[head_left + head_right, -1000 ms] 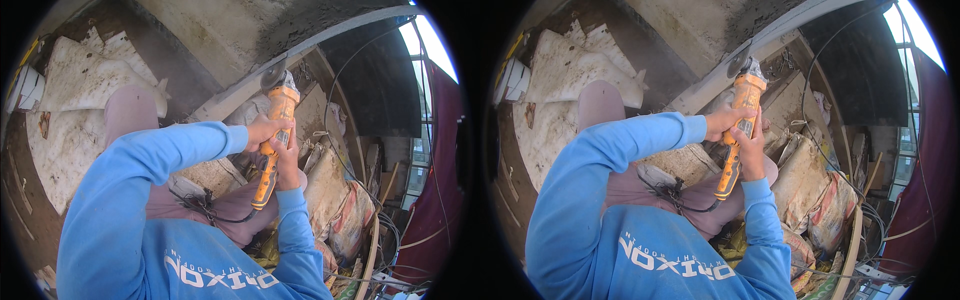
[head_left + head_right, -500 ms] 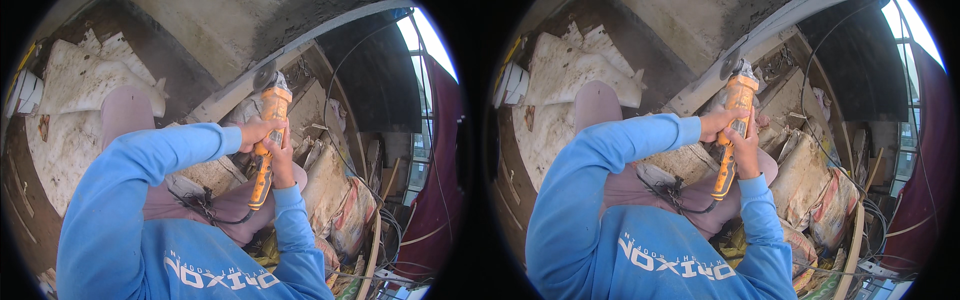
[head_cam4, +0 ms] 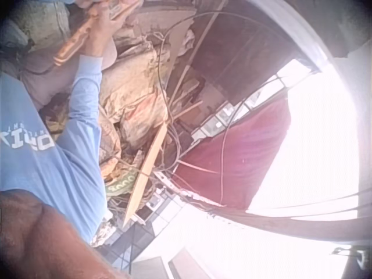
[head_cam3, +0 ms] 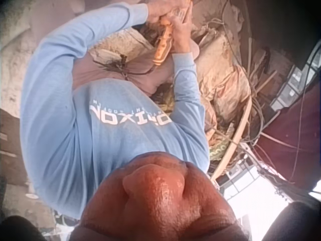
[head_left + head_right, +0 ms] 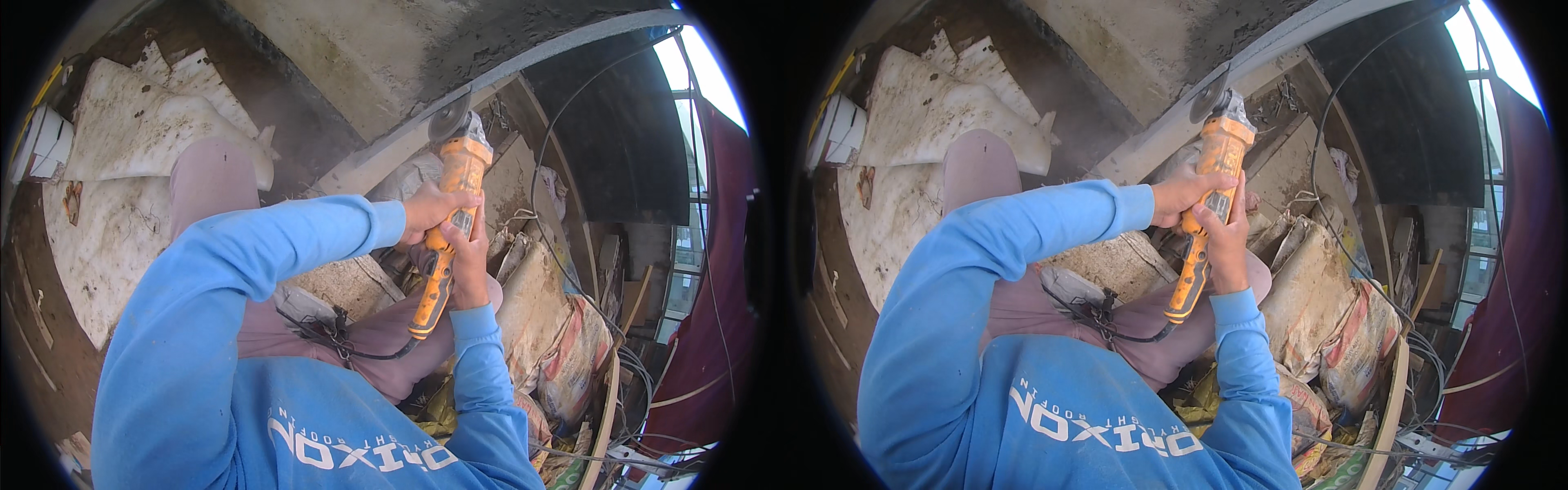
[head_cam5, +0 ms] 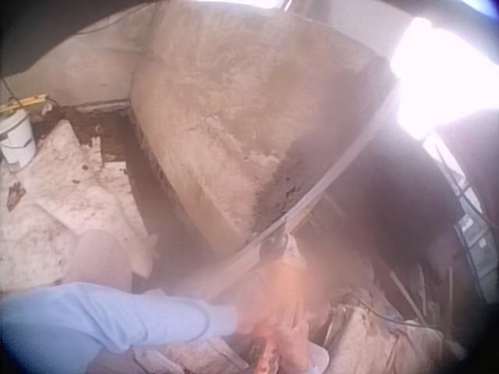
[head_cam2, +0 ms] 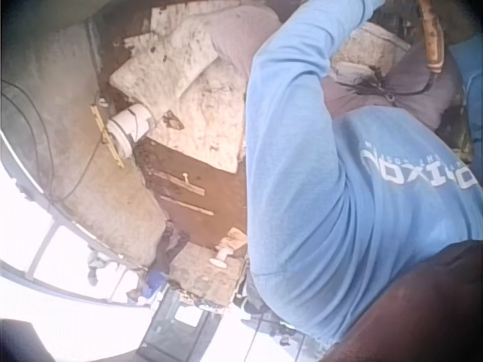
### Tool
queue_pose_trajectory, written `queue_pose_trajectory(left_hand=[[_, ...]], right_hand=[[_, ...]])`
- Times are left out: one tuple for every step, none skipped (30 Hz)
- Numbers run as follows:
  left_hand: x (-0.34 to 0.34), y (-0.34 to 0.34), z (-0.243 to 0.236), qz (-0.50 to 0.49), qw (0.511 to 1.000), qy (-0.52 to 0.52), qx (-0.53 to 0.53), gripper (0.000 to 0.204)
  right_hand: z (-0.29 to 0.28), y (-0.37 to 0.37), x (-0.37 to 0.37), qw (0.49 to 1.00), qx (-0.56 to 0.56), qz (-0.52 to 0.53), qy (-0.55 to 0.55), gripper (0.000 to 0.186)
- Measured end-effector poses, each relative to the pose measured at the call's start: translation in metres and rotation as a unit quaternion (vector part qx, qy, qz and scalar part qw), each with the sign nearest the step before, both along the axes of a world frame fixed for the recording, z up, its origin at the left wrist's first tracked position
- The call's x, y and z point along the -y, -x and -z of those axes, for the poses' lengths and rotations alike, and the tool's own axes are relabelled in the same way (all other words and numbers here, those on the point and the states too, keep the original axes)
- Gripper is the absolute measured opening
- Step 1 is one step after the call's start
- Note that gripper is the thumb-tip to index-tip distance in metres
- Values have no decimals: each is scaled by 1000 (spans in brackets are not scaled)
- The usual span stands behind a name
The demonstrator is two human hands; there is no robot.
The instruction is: The person uses an angle grinder to grind a section of a concrete wall. The person holds the tool with both hands and moves it along the wall surface, generating dust.
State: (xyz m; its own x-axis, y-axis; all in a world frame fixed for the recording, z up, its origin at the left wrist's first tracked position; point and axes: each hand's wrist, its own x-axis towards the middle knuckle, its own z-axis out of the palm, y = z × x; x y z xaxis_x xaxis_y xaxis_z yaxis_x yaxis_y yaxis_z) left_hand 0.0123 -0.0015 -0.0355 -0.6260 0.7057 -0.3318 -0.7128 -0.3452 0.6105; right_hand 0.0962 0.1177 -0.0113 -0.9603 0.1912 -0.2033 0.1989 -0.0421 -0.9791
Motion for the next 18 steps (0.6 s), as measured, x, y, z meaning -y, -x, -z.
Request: queue_pose_trajectory(left_hand=[[0, -1, 0, 0, 1000, 12, 4, 60], [0, -2, 1, 0, 1000, 24, 7, 61], [-1, -3, 4, 1, 1000, 20, 9, 62], [-4, -4, 11, 2, 1000, 17, 12, 63], [-6, -5, 17, 3, 1000, 14, 13, 63], [-7, -5, 22, 6, 1000, 17, 13, 64], [-8, -5, 28, 9, 1000, 20, 13, 64], [-8, -6, 30, 13, 1000, 23, 12, 65], [-9, -6, 32, 16, 1000, 23, 13, 65], [-10, -8, 34, 19, 999, 23, 13, 65], [-10, -8, 36, 21, 999, 24, 14, 65], [-11, -8, 38, 21, 999, 26, 17, 64], [-11, -8, 40, 21, 999, 28, 20, 64], [-11, -8, 39, 23, 999, 29, 23, 63], [-11, -9, 38, 20, 999, 26, 24, 63], [-11, -10, 37, 17, 999, 24, 25, 62], [-10, -10, 37, 12, 999, 22, 25, 62], [-10, -10, 37, 11, 999, 24, 25, 62]], right_hand=[[-2, -1, 1, 1000, 8, -3, 5, 102], [-4, -2, 2, 1000, 17, -7, 10, 101], [-3, -2, 3, 1000, 19, -6, 13, 101], [-1, -4, 3, 1000, 21, -5, 16, 101], [0, -5, 3, 1000, 23, -4, 19, 100], [1, -6, 4, 999, 28, -6, 17, 100], [1, -7, 5, 999, 34, -9, 16, 100], [1, -7, 5, 999, 39, -10, 14, 99], [3, -8, 4, 999, 36, -13, 10, 96], [7, -9, 2, 999, 33, -17, 6, 93], [11, -9, 1, 999, 31, -21, 2, 90], [12, -9, 1, 999, 29, -20, 0, 90], [13, -9, 1, 999, 27, -19, -3, 90], [14, -10, 0, 1000, 25, -16, -6, 89], [16, -10, 0, 1000, 21, -15, -7, 90], [17, -10, -1, 1000, 17, -14, -9, 90], [18, -10, -1, 1000, 13, -14, -9, 90], [18, -10, -1, 1000, 15, -14, -8, 90]])
